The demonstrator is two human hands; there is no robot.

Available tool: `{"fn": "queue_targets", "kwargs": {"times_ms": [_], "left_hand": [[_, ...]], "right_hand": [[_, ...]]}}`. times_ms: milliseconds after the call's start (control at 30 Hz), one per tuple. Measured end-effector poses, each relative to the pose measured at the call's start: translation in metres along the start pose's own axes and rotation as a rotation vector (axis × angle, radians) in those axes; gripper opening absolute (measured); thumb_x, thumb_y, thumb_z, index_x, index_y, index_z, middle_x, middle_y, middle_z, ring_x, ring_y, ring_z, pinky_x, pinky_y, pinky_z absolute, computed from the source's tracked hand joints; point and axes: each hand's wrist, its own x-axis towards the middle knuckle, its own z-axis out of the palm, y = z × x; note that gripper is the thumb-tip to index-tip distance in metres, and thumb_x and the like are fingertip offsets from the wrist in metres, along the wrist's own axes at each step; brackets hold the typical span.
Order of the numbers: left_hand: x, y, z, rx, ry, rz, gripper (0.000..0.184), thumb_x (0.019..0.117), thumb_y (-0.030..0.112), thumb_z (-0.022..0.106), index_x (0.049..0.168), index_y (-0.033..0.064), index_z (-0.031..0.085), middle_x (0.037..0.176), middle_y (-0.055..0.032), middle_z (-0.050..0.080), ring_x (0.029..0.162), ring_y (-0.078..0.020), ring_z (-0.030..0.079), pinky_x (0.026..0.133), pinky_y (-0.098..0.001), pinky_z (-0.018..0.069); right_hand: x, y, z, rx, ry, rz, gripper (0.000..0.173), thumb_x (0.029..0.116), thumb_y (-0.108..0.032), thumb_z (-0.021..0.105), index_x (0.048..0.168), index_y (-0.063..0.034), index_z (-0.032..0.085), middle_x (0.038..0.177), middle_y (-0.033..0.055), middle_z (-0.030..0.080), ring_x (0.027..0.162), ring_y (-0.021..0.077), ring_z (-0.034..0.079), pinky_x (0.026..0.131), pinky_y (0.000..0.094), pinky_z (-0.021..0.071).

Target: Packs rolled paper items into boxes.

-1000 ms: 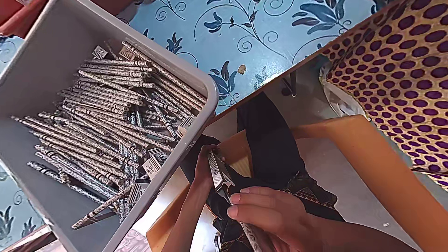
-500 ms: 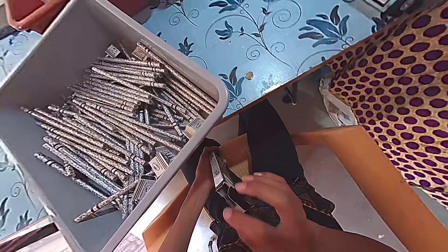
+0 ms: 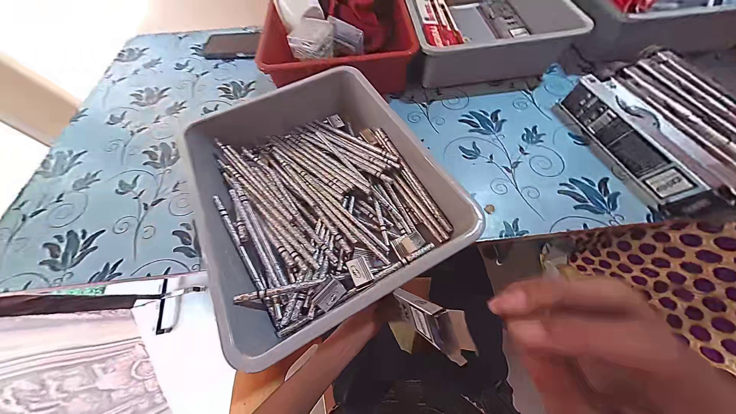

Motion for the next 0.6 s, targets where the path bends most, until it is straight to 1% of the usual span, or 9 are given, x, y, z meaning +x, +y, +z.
{"fn": "queue_targets", "kwargs": {"times_ms": [33,67,133,167,233,333,367,467,600], "left_hand": [[-0.012,0.003,-0.004,0.116,-0.063,0.083,0.022,0.1081,0.005,0.039,0.119,0.001,0.058,0.094,0.0004,0.062,0.085,-0.0013,0.06,0.08,-0.019,0.0518],[-0.013,0.003,-0.007,0.134,-0.088,0.09,0.025,0.1083,0.006,0.036,0.123,0.0018,0.057,0.098,0.0014,0.063,0.089,-0.0007,0.061,0.083,-0.0194,0.0524],[0.01,-0.005,-0.006,-0.061,-0.041,-0.027,0.021,0.1107,0.015,0.035,0.113,0.0071,0.054,0.089,-0.0016,0.062,0.079,-0.0097,0.063,0.074,-0.0286,0.0552],[0.018,-0.005,-0.003,-0.122,-0.018,-0.084,0.018,0.1096,0.017,0.038,0.109,0.0079,0.054,0.084,-0.0031,0.062,0.074,-0.0123,0.063,0.068,-0.0302,0.0554],[0.021,-0.003,0.0,-0.127,-0.014,-0.134,0.022,0.109,0.019,0.04,0.096,0.01,0.055,0.069,-0.0016,0.06,0.06,-0.0112,0.062,0.056,-0.0271,0.0536],[0.021,-0.003,0.0,-0.104,-0.041,-0.144,0.025,0.1099,0.021,0.037,0.094,0.0117,0.054,0.066,0.0004,0.057,0.055,-0.0099,0.058,0.052,-0.0257,0.0503],[0.019,-0.002,0.001,-0.093,-0.04,-0.147,0.026,0.1099,0.022,0.037,0.094,0.0115,0.054,0.065,0.0004,0.057,0.054,-0.01,0.058,0.051,-0.0258,0.0502],[0.014,0.0,0.005,-0.065,-0.058,-0.158,0.027,0.1107,0.023,0.036,0.095,0.0114,0.054,0.066,0.0007,0.057,0.055,-0.0095,0.058,0.051,-0.0254,0.0505],[0.012,0.001,0.009,-0.072,-0.03,-0.202,0.026,0.1094,0.023,0.038,0.093,0.0108,0.054,0.065,-0.0011,0.057,0.055,-0.0113,0.058,0.052,-0.0261,0.0504]], "right_hand": [[0.026,-0.001,0.002,-0.083,-0.062,-0.068,0.011,0.1021,-0.014,0.06,0.108,-0.0111,0.069,0.108,-0.0029,0.069,0.101,0.0,0.065,0.085,0.0134,0.0548],[0.053,0.001,0.005,-0.208,-0.148,-0.122,0.015,0.1,-0.013,0.06,0.109,-0.0097,0.071,0.101,-0.0015,0.07,0.094,0.0009,0.065,0.078,0.0138,0.054],[0.1,0.016,0.019,-0.481,-0.411,-0.118,0.024,0.0955,-0.018,0.061,0.115,-0.0109,0.074,0.093,0.0003,0.067,0.076,0.0092,0.063,0.059,0.0249,0.0491],[0.118,0.026,0.028,-0.562,-0.565,-0.06,0.024,0.0972,-0.021,0.064,0.116,-0.0087,0.072,0.093,0.0049,0.067,0.077,0.0177,0.065,0.06,0.0351,0.0511],[0.145,0.045,0.051,-0.668,-0.812,0.091,0.025,0.0987,-0.023,0.069,0.112,-0.0027,0.07,0.095,0.0137,0.069,0.087,0.031,0.069,0.071,0.0495,0.0535],[0.166,0.058,0.077,-0.778,-1.071,0.205,0.02,0.1038,-0.02,0.06,0.104,-0.0001,0.064,0.098,0.0169,0.066,0.095,0.0353,0.067,0.078,0.0532,0.0521],[0.165,0.057,0.076,-0.778,-1.056,0.184,0.019,0.1049,-0.018,0.058,0.1,-0.001,0.065,0.094,0.0159,0.066,0.091,0.0342,0.068,0.074,0.0518,0.0519],[0.152,0.058,0.067,-0.668,-0.821,0.041,0.019,0.1036,-0.014,0.059,0.093,-0.002,0.068,0.08,0.0128,0.065,0.074,0.0293,0.067,0.063,0.047,0.0514],[0.148,0.064,0.066,-0.591,-0.627,-0.07,0.018,0.1023,-0.016,0.06,0.102,-0.0038,0.072,0.084,0.0123,0.069,0.075,0.0278,0.069,0.063,0.0461,0.053]]}}
